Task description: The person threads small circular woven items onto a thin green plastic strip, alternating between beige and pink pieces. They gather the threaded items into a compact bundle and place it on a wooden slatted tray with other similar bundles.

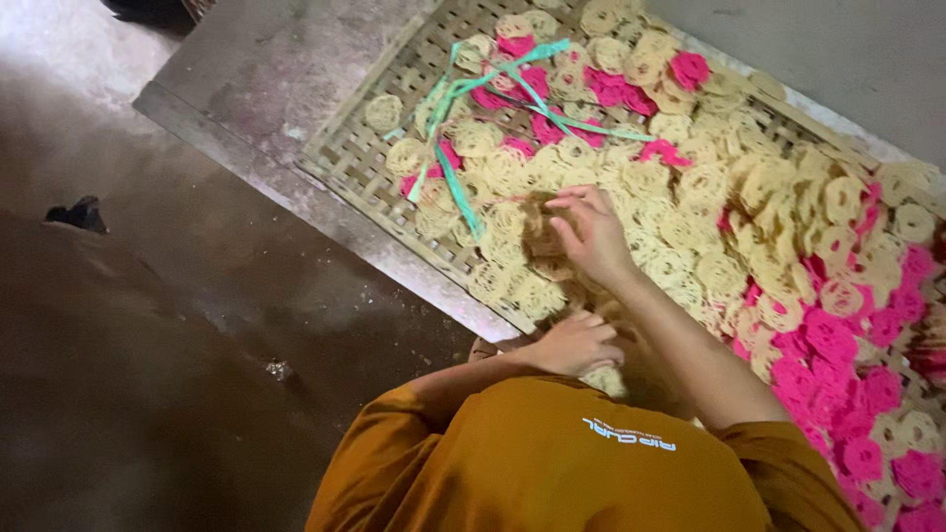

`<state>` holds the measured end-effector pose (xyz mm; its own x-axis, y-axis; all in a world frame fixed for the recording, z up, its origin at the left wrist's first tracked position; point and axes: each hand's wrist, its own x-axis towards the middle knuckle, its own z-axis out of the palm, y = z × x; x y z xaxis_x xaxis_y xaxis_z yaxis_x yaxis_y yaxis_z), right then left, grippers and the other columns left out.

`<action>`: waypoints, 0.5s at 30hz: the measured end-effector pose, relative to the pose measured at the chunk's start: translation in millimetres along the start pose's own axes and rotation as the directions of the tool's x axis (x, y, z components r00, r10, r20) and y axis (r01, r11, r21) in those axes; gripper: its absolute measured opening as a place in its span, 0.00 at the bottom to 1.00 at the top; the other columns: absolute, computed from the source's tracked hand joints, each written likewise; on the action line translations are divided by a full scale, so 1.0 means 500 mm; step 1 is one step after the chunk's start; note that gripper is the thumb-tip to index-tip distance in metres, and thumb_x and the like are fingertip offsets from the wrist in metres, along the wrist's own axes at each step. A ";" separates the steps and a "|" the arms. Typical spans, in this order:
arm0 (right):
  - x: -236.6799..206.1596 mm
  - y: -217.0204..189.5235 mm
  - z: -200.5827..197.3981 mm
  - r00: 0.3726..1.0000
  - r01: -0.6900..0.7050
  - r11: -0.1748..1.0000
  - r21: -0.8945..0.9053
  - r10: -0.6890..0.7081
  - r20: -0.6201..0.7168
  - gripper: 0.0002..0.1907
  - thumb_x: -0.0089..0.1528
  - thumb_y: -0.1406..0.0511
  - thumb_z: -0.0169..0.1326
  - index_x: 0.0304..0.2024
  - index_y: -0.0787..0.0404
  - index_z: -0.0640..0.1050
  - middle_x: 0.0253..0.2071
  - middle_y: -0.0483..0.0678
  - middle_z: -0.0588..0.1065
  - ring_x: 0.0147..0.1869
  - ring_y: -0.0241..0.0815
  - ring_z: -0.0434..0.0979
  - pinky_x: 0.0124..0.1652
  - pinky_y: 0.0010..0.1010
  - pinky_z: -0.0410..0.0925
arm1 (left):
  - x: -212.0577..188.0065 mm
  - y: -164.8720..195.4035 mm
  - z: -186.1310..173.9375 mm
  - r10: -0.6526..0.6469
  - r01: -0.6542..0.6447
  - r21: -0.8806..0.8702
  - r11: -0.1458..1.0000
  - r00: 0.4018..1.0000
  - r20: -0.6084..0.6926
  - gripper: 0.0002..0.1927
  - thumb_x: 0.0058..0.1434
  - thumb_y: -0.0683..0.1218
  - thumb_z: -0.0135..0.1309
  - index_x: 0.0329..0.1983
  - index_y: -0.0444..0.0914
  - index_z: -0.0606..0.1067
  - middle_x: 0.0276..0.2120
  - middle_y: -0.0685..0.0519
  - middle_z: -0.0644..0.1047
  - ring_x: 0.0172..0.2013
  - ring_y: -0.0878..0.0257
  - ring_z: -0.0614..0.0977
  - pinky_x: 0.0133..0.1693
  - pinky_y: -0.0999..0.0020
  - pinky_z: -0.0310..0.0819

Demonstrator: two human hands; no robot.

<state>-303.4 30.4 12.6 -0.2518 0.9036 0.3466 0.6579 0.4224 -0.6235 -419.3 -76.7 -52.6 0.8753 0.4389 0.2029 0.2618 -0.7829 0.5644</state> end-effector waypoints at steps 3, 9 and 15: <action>0.066 -0.056 0.053 0.991 0.088 0.996 -0.010 -0.086 0.105 0.12 0.63 0.66 0.60 0.49 0.58 0.80 0.53 0.51 0.73 0.61 0.53 0.71 0.59 0.42 0.66 | 0.031 -0.035 -0.007 0.030 -0.022 0.107 0.994 0.997 -0.074 0.17 0.63 0.52 0.53 0.56 0.50 0.74 0.67 0.58 0.68 0.69 0.58 0.65 0.70 0.56 0.55; 0.202 -0.094 0.123 0.942 0.187 0.956 -0.225 -0.109 0.316 0.14 0.61 0.65 0.61 0.49 0.59 0.78 0.55 0.50 0.72 0.60 0.51 0.72 0.58 0.42 0.67 | 0.053 -0.084 -0.056 -0.059 0.012 0.311 0.950 0.988 0.142 0.34 0.60 0.61 0.48 0.71 0.53 0.61 0.74 0.53 0.58 0.75 0.52 0.53 0.74 0.46 0.39; 0.295 -0.003 0.082 0.887 -0.426 0.871 -0.246 0.455 0.077 0.13 0.64 0.63 0.57 0.52 0.52 0.79 0.57 0.49 0.70 0.54 0.47 0.76 0.55 0.38 0.70 | 0.027 -0.096 -0.114 0.357 -0.347 0.194 0.917 0.934 -0.015 0.39 0.61 0.70 0.47 0.76 0.61 0.58 0.78 0.51 0.52 0.79 0.48 0.49 0.79 0.43 0.34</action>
<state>-370.6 166.1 36.1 0.0218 0.9993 -0.0303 0.8548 -0.0343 -0.5178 -443.2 -8.1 -31.1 0.9050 0.1371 0.4026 0.0150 -0.9563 0.2921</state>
